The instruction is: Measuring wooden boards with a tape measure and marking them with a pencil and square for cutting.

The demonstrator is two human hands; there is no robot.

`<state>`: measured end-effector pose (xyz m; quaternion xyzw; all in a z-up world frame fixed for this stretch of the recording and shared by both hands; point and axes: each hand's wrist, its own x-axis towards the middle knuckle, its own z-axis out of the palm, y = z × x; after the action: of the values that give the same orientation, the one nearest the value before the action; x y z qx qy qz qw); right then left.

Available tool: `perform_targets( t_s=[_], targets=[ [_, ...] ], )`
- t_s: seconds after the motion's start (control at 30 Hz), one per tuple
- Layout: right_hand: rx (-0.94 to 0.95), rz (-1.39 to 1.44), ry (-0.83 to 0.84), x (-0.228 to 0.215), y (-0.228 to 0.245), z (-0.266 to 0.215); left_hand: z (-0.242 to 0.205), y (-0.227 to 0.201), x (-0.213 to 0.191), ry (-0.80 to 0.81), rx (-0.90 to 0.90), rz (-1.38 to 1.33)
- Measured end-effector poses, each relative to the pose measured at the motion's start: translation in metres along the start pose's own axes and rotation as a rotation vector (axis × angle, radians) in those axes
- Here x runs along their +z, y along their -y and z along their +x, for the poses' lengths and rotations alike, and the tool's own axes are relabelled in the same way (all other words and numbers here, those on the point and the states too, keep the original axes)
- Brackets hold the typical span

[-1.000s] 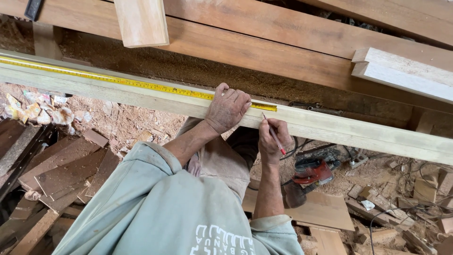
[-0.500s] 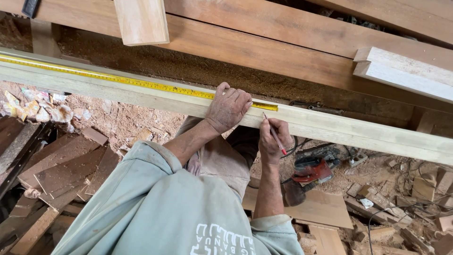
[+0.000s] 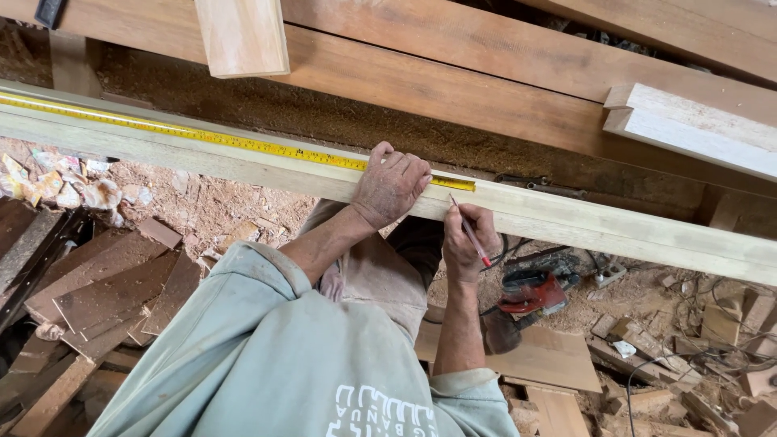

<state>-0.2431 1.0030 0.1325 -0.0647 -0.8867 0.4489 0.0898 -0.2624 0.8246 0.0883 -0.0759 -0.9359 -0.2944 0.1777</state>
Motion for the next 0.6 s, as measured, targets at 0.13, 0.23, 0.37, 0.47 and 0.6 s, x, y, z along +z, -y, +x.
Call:
perform_targets(
  t_s=[0.13,0.23,0.37,0.47,0.6],
  targets=[
    [0.013,0.004,-0.005,0.001,-0.001,0.000,0.000,0.000,0.000,0.000,-0.003,0.008],
    [0.020,0.001,-0.004,0.001,0.000,0.000,-0.001,0.000,0.001,-0.002,-0.008,0.011],
    [0.047,0.024,-0.006,0.002,-0.004,0.000,0.001,0.000,-0.001,0.009,-0.011,0.014],
    [0.035,0.021,0.006,0.000,0.006,0.002,-0.002,0.000,0.002,0.006,-0.014,0.009],
    [0.071,0.003,0.036,0.001,-0.008,0.000,-0.002,0.001,0.004,-0.003,-0.020,0.016]
  ],
)
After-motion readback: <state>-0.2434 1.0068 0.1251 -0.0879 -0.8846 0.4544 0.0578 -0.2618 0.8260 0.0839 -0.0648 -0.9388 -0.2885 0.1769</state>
